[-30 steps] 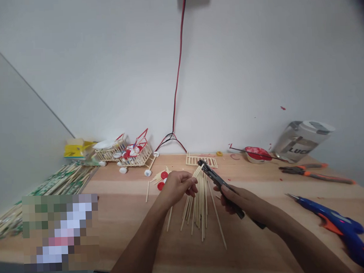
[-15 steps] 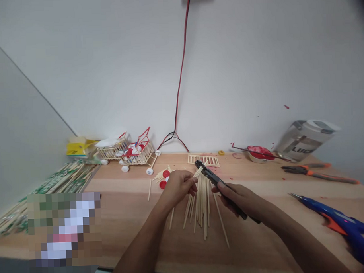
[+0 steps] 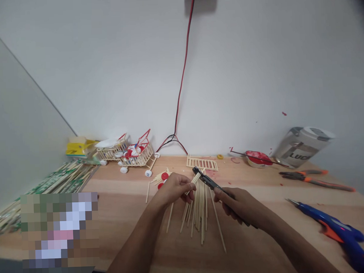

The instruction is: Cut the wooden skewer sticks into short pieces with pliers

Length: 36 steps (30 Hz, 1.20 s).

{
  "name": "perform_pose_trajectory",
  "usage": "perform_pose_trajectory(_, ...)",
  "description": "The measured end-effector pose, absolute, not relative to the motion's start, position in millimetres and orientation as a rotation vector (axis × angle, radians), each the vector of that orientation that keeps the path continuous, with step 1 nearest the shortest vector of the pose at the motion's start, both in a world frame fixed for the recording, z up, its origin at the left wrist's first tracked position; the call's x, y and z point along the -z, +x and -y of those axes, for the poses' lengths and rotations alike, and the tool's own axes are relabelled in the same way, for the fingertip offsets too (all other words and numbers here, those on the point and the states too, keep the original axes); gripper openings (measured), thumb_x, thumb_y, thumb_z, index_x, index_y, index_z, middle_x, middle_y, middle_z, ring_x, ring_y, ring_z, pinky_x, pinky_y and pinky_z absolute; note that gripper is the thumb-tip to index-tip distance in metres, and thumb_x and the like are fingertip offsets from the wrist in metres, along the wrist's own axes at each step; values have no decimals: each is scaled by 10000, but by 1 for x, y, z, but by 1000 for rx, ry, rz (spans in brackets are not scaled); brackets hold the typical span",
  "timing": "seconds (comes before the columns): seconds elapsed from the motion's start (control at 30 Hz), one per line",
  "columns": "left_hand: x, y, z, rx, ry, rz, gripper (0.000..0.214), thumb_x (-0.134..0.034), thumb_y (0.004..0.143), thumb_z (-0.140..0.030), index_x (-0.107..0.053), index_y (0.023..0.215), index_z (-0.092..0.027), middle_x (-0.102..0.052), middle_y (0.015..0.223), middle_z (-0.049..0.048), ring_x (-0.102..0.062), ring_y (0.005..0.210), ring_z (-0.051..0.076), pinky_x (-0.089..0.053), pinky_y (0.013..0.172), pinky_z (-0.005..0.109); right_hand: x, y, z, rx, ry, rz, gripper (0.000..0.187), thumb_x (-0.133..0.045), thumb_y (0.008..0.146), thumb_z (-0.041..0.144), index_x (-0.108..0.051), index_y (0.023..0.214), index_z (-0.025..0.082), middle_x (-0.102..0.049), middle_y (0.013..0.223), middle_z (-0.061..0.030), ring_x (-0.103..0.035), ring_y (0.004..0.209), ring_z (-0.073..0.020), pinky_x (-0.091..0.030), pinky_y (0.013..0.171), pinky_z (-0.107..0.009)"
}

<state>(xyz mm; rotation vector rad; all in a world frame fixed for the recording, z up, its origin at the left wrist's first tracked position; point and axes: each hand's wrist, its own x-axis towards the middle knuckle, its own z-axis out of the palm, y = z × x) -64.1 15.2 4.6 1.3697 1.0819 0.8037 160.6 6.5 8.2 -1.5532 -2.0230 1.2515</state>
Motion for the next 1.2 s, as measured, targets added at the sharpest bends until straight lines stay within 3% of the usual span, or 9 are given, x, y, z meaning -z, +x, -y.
perform_pose_trajectory(0.5,-3,-66,-17,-792,1317,-1046,319,-669,671,-404,-640,689,-86,-621,557,35,-561,439,98,-462,463,210,-9,164,-8,-1261,-1583,2009,603,-360,802,715,-612,813,167,-561,539,-6,-481,365,-97,-313,294,-185)
perform_pose_trajectory(0.83,1,-68,-19,-766,1330,-1029,348,-672,687,-426,-641,708,-81,-638,581,51,-584,460,104,-465,459,198,-5,165,-11,-1328,-1475,1977,599,-368,810,702,-602,797,151,-576,570,-17,-516,440,-105,-394,381,-202)
perform_pose_trajectory(1.2,0,-68,-18,-771,1325,-983,399,-693,675,-463,-650,733,-71,-648,607,60,-597,477,115,-486,491,223,-4,172,-12,-1465,-1393,1939,624,-334,818,714,-585,868,145,-553,601,-8,-498,450,-102,-390,397,-218)
